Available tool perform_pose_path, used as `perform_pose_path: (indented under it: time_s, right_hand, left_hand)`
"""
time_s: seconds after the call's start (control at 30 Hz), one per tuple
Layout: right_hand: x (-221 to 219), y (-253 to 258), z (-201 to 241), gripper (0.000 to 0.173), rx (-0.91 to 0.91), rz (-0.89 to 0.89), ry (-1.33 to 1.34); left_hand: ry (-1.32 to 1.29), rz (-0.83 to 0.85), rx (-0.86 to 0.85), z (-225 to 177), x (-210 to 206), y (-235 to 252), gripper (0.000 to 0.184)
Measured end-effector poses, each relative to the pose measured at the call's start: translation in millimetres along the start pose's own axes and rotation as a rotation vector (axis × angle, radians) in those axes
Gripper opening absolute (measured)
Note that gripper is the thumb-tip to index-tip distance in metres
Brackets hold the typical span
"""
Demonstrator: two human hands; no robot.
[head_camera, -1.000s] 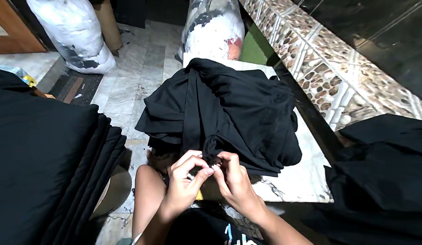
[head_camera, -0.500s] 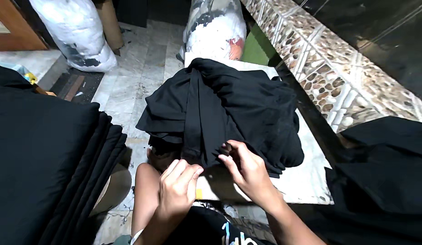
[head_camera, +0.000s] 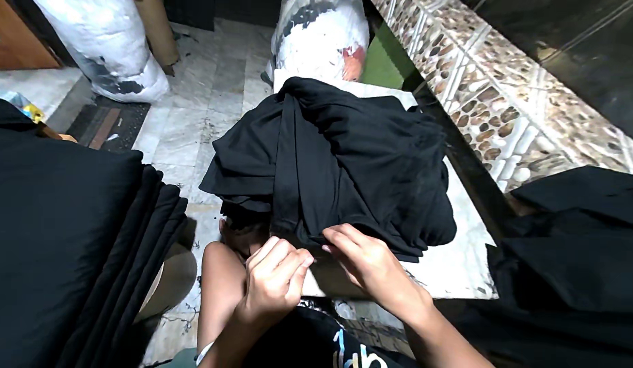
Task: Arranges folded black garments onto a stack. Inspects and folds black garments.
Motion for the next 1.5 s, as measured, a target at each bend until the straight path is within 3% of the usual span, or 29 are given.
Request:
perform_pose_path:
  time_s: [0.23, 0.43, 0.6, 0.8, 0.87, 0.9, 1.0, 1.03, 1.07, 1.17, 1.27, 1.33, 1.4, 1.5]
  right_hand:
    - [11.6, 5.4, 5.1, 0.025, 0.109, 0.143, 0.153]
    - [13.1, 9.1, 10.9, 0.013, 0.140, 0.099, 0.101]
    - [24.7, 11.0, 5.1, 0.021, 0.149, 0.157, 0.199]
    - [5.2, 14.0, 13.9, 0.017, 0.101, 0.196, 0.064]
    - [24.1, 12.2, 5.9, 0.023, 0.087, 0.059, 0.136]
    - [44.6, 7.4, -5.3, 0.026, 0.045, -0.121, 0.197]
    - [113.7, -21.0, -48.0, 0.017, -0.013, -0.921, 0.221]
    - [125.0, -24.7, -50.4, 0.020, -0.027, -1.035, 0.173]
    - [126.1, -22.0, -45.6, 0.021, -0.034, -1.006, 0.134]
    - [74.3, -1.2, -19.1, 0.023, -0.095, -0.422, 0.080]
    - [11.2, 5.2, -13.4, 0.030, -0.104, 0.039, -0.021]
    - [-2.5, 2.8, -17.3, 0.021, -0.082, 0.018, -0.094]
    - [0.0, -0.2, -20.0, 0.014, -0.062, -0.059, -0.082]
    - [0.1, -3.2, -21.7, 0.017, -0.073, -0.107, 0.009]
  left_hand:
    - [-0.126, -0.030, 0.001, -1.8, 6.0, -3.2, 0.026]
    - [-0.215, -0.059, 0.010, -3.7, 7.7, -4.0, 0.026]
    - [-0.251, -0.076, 0.042, -2.6, 10.8, -5.6, 0.028]
    - [-0.305, -0.080, 0.003, -14.5, 10.6, -2.1, 0.029]
    - [-0.334, -0.066, 0.006, -13.8, 14.4, -2.7, 0.032]
    - [-0.343, -0.038, 0.005, -11.5, 14.5, -3.4, 0.036]
    - [-0.256, 0.026, 0.069, -1.0, 11.3, -6.9, 0.054]
    - [-0.191, 0.023, 0.145, 4.0, 11.7, -6.1, 0.054]
    - [-0.137, 0.001, 0.240, 10.5, 12.0, -4.4, 0.048]
    - [-0.014, -0.051, 0.486, 41.8, 0.0, -1.7, 0.043]
    - [-0.017, 0.157, 0.600, 57.9, -25.5, -11.2, 0.051]
    - [-0.004, 0.132, 0.535, 53.8, -26.5, -22.9, 0.036]
    - [0.007, 0.054, 0.503, 54.8, -8.9, -31.2, 0.035]
    - [0.027, -0.053, 0.486, 64.0, 15.7, -35.6, 0.031]
Point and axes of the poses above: each hand's wrist, its own y-axis towards the middle knuckle, its own x-axis out of the back of the hand, z = x × y, the point moved 5 cm from there along y, towards the middle knuckle
